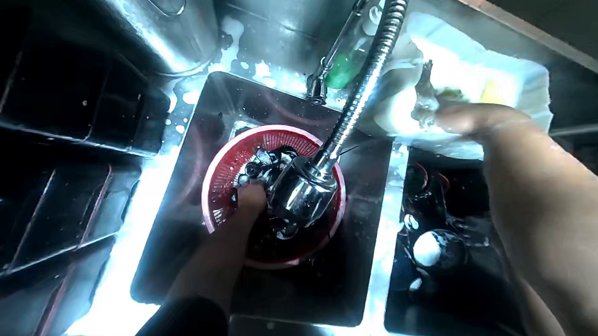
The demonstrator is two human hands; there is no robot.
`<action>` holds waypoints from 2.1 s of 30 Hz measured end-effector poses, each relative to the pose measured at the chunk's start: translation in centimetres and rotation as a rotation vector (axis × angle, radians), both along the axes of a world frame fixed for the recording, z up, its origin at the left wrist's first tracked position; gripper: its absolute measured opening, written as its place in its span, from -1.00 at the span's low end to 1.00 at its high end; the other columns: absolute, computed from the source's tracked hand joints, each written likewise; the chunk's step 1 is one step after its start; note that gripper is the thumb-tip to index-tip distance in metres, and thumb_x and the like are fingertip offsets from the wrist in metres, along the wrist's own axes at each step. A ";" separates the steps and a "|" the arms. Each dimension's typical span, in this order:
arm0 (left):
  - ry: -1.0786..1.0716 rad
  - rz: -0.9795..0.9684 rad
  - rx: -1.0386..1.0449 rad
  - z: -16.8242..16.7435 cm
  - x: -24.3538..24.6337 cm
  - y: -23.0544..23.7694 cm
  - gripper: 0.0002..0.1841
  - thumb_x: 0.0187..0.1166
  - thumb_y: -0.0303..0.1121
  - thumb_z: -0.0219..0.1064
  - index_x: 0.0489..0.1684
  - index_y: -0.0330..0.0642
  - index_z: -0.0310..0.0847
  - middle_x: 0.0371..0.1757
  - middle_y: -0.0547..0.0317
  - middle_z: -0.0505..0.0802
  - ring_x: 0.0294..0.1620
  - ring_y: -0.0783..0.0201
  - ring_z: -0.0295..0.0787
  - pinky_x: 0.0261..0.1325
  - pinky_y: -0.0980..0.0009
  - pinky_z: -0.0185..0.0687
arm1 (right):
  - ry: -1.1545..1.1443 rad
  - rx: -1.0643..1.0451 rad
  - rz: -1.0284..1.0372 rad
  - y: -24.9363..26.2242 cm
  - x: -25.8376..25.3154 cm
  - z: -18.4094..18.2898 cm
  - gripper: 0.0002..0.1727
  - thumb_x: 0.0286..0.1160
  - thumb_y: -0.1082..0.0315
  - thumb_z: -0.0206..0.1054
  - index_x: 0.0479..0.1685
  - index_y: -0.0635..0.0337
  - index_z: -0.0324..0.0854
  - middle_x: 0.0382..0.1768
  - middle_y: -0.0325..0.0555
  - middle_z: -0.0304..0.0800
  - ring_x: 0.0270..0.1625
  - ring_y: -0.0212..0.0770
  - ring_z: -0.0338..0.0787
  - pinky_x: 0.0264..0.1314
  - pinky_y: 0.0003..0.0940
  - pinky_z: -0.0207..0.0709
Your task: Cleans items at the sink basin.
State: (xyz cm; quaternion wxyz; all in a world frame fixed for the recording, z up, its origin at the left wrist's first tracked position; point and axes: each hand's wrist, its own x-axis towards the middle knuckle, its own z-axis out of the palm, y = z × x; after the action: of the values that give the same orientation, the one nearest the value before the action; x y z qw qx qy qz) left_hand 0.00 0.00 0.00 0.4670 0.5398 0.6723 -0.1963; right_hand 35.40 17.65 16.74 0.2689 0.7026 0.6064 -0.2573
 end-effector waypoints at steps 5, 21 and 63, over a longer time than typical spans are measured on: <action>-0.165 0.073 -0.045 0.5 0.3 0.8 -0.49 0.76 -0.36 0.21 0.68 -0.26 0.34 0.55 -0.34 0.61 0.58 -0.30 0.53 0.58 -0.26 0.35 | -0.045 0.033 0.094 -0.4 -1.9 1.6 -0.72 0.66 0.42 0.31 0.08 0.56 0.65 0.17 0.51 0.69 0.34 0.44 0.64 0.39 0.46 0.38; -0.473 0.264 0.923 -1.4 3.3 -1.8 -0.53 0.60 -0.26 0.41 0.43 -0.30 0.61 0.34 -0.23 0.78 0.46 -0.07 0.68 0.58 -0.08 0.50 | 0.846 0.935 -0.166 -20.5 -19.5 -10.6 -0.65 0.53 0.39 0.32 0.24 0.00 0.83 0.64 -0.05 0.54 0.67 -0.06 0.51 0.67 0.02 0.46; -0.829 0.934 0.429 10.8 0.3 -0.5 -0.91 0.73 -0.32 0.16 -0.08 -0.08 0.55 -0.58 0.27 0.55 -0.72 0.36 0.43 -0.67 0.42 0.46 | 1.481 0.418 -1.219 -26.7 -26.1 -10.0 -0.32 0.65 -0.13 0.30 0.53 0.21 0.48 0.22 0.17 0.78 0.23 0.03 0.80 0.37 0.12 0.64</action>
State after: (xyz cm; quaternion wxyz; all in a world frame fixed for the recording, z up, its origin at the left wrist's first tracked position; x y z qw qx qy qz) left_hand 0.28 -0.51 10.76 0.6056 0.3033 0.6244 0.3892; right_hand 9.31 -9.05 6.75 -0.4880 0.5898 0.1884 -0.6152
